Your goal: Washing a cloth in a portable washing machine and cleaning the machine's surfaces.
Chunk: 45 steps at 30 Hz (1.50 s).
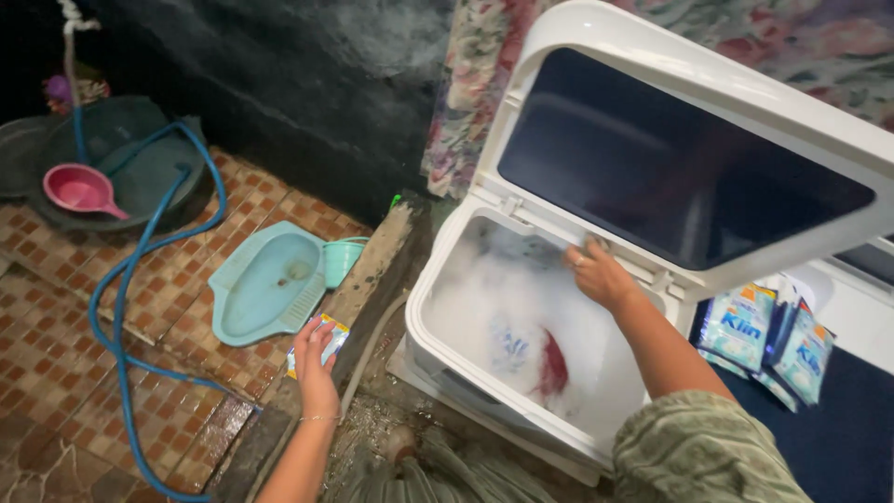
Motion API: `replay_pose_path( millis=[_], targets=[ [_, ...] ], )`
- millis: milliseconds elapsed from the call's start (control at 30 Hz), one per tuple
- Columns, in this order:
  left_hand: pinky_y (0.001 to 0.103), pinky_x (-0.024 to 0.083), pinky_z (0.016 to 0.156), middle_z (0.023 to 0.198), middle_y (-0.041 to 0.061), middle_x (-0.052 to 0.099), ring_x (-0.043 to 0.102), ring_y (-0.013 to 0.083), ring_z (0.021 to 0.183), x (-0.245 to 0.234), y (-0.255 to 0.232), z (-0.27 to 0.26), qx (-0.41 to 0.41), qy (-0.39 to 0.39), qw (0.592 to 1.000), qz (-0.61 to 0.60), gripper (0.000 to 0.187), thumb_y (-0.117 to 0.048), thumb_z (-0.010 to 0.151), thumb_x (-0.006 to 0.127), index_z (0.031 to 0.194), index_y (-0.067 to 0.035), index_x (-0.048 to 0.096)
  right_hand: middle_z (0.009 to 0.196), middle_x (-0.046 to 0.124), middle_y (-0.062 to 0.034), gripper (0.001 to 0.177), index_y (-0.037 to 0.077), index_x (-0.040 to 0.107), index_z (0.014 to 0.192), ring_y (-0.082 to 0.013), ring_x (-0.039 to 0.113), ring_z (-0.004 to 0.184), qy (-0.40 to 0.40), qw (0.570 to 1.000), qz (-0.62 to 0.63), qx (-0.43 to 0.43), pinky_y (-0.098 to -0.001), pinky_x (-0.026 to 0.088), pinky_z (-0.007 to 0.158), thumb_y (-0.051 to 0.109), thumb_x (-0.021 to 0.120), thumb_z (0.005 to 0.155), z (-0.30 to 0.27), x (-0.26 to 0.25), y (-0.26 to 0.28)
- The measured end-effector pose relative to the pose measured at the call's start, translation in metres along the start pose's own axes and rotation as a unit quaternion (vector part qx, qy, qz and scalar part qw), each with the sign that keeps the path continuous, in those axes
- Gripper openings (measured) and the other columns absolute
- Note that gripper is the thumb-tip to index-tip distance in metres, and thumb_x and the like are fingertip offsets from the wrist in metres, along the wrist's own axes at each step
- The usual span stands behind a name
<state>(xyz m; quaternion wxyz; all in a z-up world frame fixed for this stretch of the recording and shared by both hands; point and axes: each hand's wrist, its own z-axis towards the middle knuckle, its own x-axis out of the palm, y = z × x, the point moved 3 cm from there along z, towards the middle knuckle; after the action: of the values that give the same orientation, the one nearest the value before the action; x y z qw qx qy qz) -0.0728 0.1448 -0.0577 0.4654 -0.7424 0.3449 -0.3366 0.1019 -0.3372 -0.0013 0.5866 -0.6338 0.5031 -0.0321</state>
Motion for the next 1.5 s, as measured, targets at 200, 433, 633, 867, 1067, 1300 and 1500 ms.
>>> replay_pose_path(
  millis=[200, 433, 633, 867, 1067, 1300, 1500],
  targets=[
    [0.042, 0.034, 0.105, 0.135, 0.0, 0.063, 0.053, 0.0165, 0.129, 0.029, -0.004, 0.003, 0.031, 0.03, 0.999, 0.024, 0.046, -0.044, 0.101, 0.047, 0.139, -0.019, 0.053, 0.12, 0.067, 0.0005, 0.019, 0.014, 0.08, 0.087, -0.024, 0.052, 0.117, 0.045, 0.977, 0.121, 0.169, -0.0441, 0.045, 0.092, 0.022, 0.064, 0.081, -0.093, -0.014, 0.013],
    [0.04, 0.04, 0.113, 0.14, 0.014, 0.058, 0.054, 0.0241, 0.131, 0.121, 0.014, 0.039, 0.18, 0.12, 0.974, 0.068, 0.049, -0.029, 0.098, 0.06, 0.14, -0.005, 0.051, 0.104, 0.07, -0.0106, 0.035, 0.014, 0.08, 0.108, -0.0325, 0.064, 0.101, -0.154, 0.806, 0.436, 0.369, -0.0456, 0.054, 0.081, 0.009, 0.069, 0.076, -0.071, -0.105, -0.011],
    [0.051, 0.044, 0.095, 0.135, 0.024, 0.055, 0.054, 0.0445, 0.122, 0.183, -0.039, 0.02, 0.359, 0.112, 0.83, 0.412, 0.072, -0.029, 0.082, 0.074, 0.143, -0.01, 0.043, 0.102, 0.069, -0.0116, 0.029, 0.015, 0.077, 0.116, -0.0317, 0.065, 0.098, -0.264, 0.643, 0.591, 0.41, -0.042, 0.054, 0.086, 0.018, 0.075, 0.088, -0.003, -0.122, -0.012],
    [0.055, 0.053, 0.084, 0.12, 0.02, 0.063, 0.066, 0.0441, 0.098, 0.19, -0.009, 0.035, 0.232, 0.155, 0.793, 0.542, 0.065, -0.035, 0.099, 0.059, 0.156, -0.021, 0.031, 0.107, 0.067, -0.0097, 0.036, 0.018, 0.076, 0.116, -0.0318, 0.063, 0.099, -0.314, 0.742, 0.443, 0.394, -0.0439, 0.051, 0.082, 0.012, 0.077, 0.08, 0.061, -0.174, -0.057],
    [0.054, 0.053, 0.085, 0.121, 0.022, 0.063, 0.064, 0.0437, 0.104, 0.192, -0.007, 0.038, 0.27, 0.153, 0.79, 0.529, 0.061, -0.03, 0.099, 0.057, 0.153, -0.017, 0.033, 0.114, 0.064, -0.0052, 0.042, 0.018, 0.071, 0.125, -0.024, 0.061, 0.096, -0.323, 0.819, 0.201, 0.43, -0.0454, 0.05, 0.079, 0.019, 0.069, 0.083, 0.134, -0.151, -0.075],
    [0.055, 0.051, 0.089, 0.122, 0.022, 0.063, 0.062, 0.043, 0.107, 0.193, -0.002, 0.045, 0.24, 0.171, 0.788, 0.54, 0.061, -0.031, 0.099, 0.056, 0.154, -0.017, 0.033, 0.103, 0.06, -0.0043, 0.041, 0.013, 0.067, 0.127, -0.0224, 0.06, 0.09, -0.217, 0.885, 0.19, 0.365, -0.042, 0.05, 0.064, 0.021, 0.058, 0.088, 0.158, -0.104, -0.059],
    [0.056, 0.052, 0.088, 0.121, 0.021, 0.064, 0.062, 0.0437, 0.107, 0.192, -0.006, 0.04, 0.255, 0.159, 0.802, 0.516, 0.06, -0.03, 0.098, 0.057, 0.153, -0.016, 0.036, 0.102, 0.061, -0.0047, 0.028, 0.012, 0.068, 0.117, -0.023, 0.063, 0.092, -0.149, 0.883, 0.218, 0.389, -0.0414, 0.053, 0.058, 0.019, 0.057, 0.092, 0.115, -0.111, -0.064]
  ],
)
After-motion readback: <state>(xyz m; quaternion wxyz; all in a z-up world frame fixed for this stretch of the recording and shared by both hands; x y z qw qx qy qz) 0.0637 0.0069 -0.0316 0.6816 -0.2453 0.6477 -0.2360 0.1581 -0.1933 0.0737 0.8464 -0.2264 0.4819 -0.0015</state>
